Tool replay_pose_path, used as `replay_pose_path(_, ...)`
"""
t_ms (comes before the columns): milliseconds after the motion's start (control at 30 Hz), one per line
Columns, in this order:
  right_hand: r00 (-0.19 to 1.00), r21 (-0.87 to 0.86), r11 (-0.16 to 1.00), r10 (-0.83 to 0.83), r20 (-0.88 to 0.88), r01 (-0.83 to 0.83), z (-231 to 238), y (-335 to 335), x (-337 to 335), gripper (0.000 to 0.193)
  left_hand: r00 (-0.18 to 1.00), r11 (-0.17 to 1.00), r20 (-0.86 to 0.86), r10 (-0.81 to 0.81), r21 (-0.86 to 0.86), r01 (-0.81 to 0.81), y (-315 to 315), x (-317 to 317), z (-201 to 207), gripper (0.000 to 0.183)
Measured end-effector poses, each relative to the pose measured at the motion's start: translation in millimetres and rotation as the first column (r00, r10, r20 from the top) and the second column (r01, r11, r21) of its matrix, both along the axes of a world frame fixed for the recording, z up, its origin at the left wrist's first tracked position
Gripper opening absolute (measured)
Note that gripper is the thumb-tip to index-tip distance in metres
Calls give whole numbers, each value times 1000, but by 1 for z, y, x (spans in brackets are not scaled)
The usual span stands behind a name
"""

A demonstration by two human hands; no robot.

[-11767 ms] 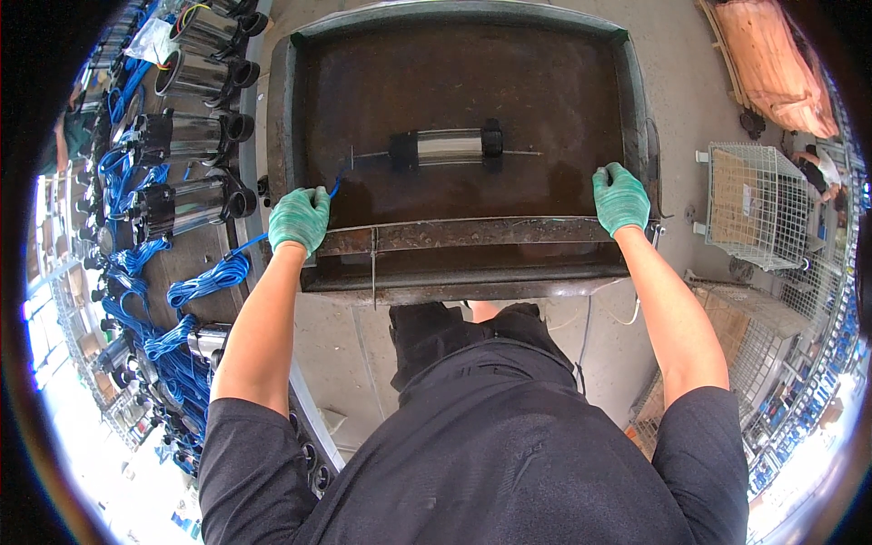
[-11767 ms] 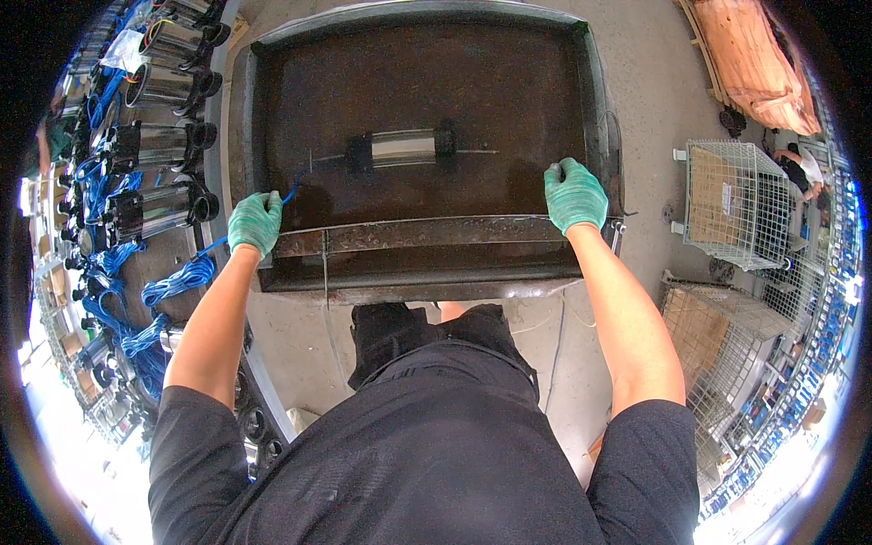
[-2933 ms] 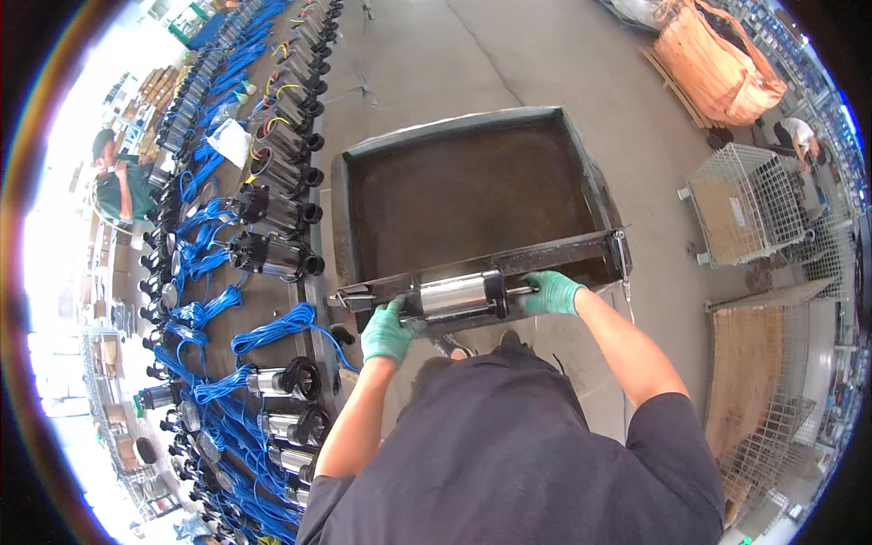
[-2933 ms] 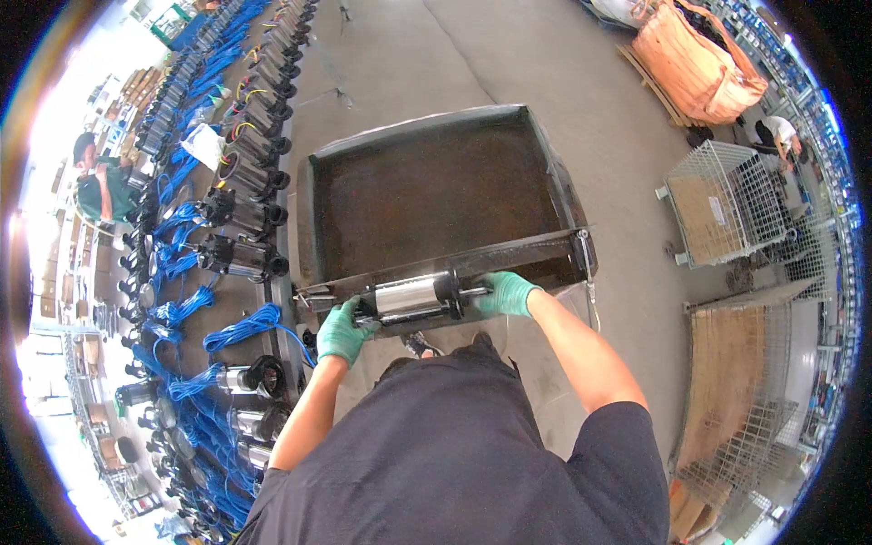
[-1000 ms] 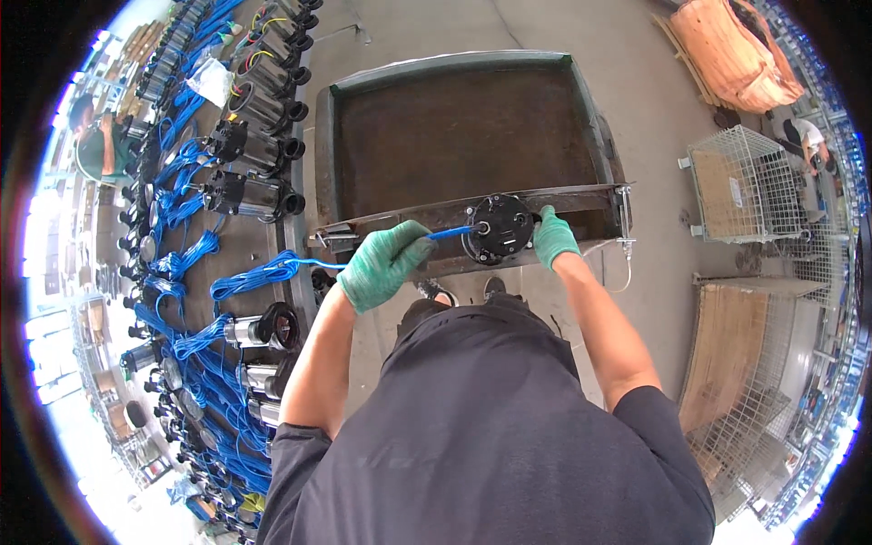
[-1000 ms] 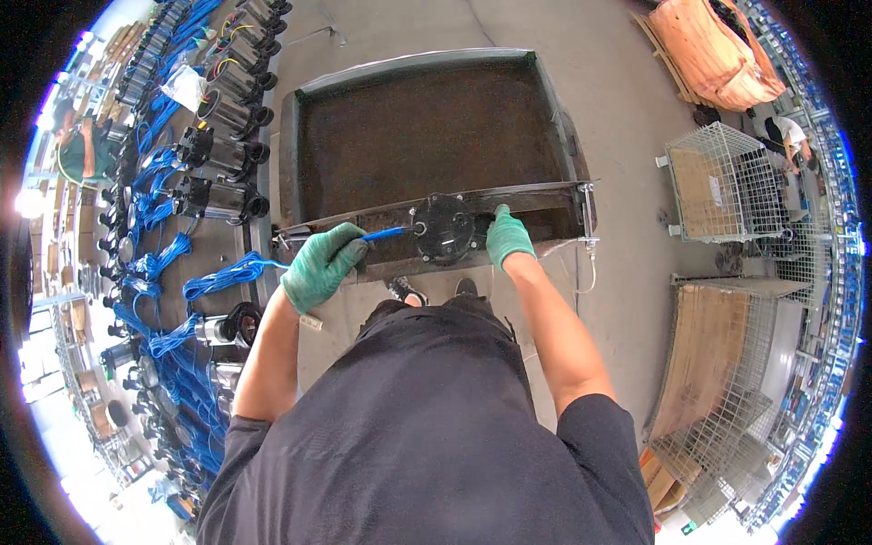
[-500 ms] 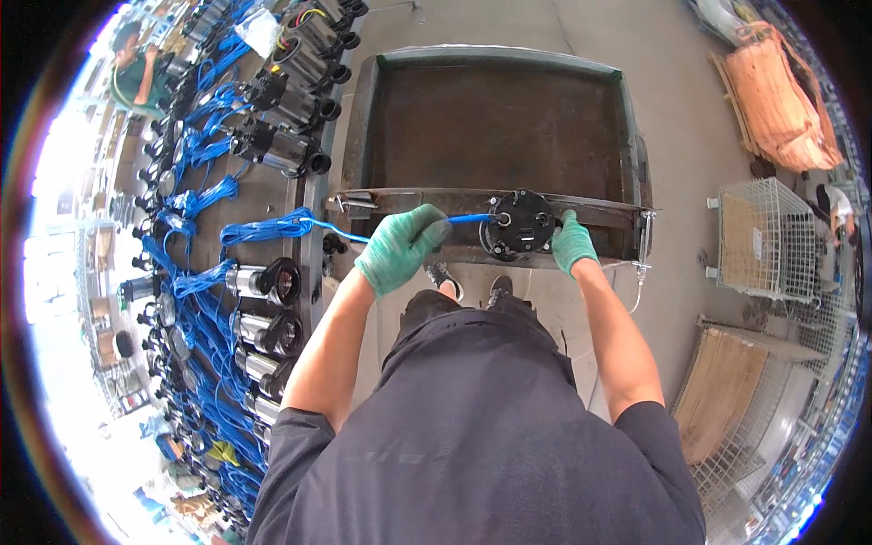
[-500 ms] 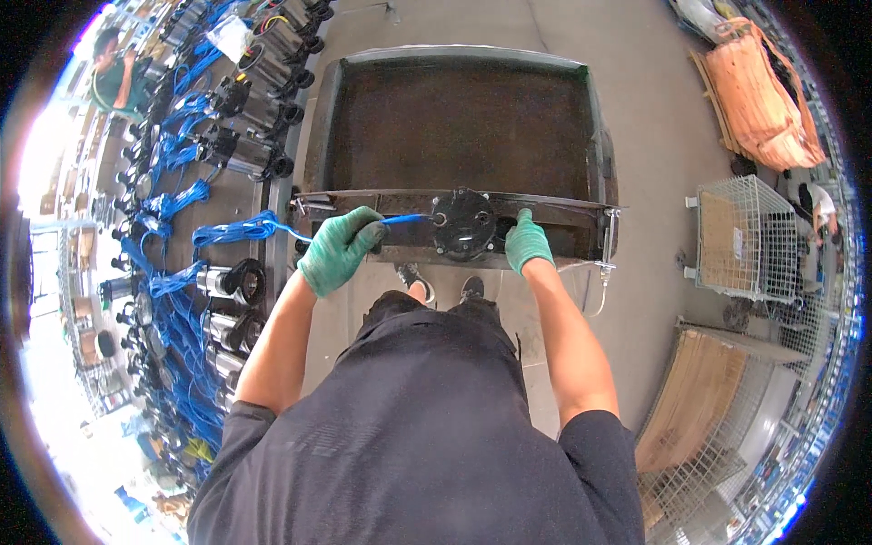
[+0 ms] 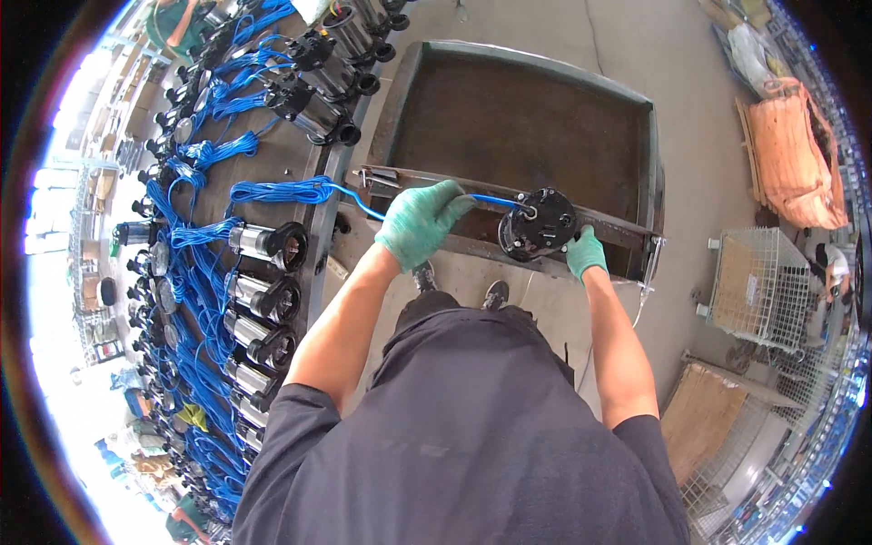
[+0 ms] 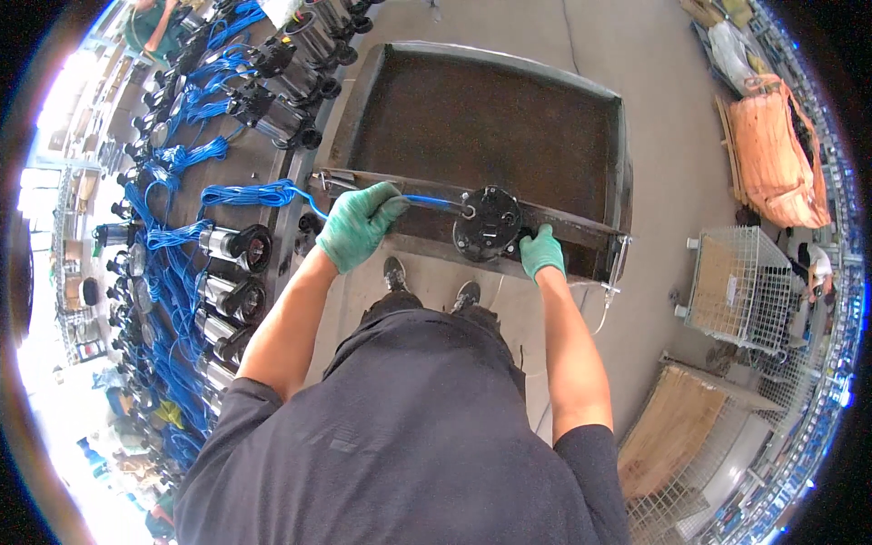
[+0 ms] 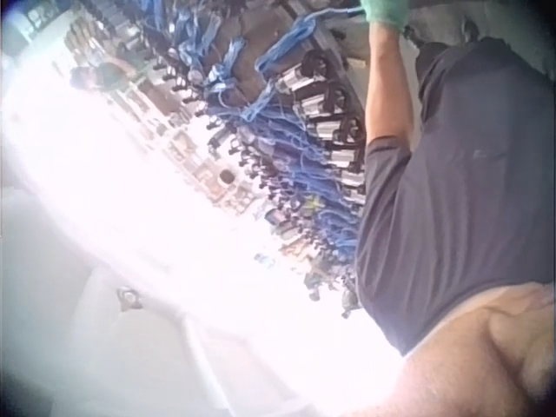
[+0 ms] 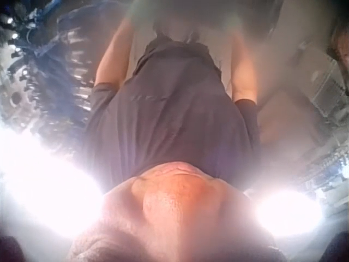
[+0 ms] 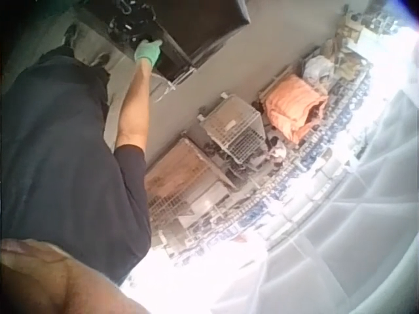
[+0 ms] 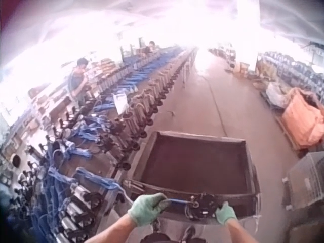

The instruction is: The person, wearing green gloves, places a submersible pump into a water-filled testing tray, holds it submerged to check for leaks, and then places it back onto a long table with other similar pumps.

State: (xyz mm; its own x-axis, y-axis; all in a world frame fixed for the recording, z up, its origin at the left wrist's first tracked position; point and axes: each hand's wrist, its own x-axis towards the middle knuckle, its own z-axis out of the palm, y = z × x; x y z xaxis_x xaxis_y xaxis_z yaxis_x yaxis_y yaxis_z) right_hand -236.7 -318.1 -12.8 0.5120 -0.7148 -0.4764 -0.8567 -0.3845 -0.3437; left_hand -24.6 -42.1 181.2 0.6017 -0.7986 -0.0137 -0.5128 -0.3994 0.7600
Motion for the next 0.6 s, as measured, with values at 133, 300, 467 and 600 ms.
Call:
replay_pose_path(133,974,38,992,108,200,-117,34,-2,13,41,914,918,-282,292,-185,-350,48,35,-25,26)
replay_pose_path(300,873,-200,914,399,280,-354,117,53,70,27,779,835,-347,523,26,-549,126,72,-98,32)
replay_pose_path(467,930,-176,928,351,112,-330,139,95,107,26,778,837,-310,546,229,-496,128,89,-144,29)
replay_pose_path(600,920,-243,924,343,187,-295,117,93,104,36,694,727,-279,663,20,-686,157,121,-192,21)
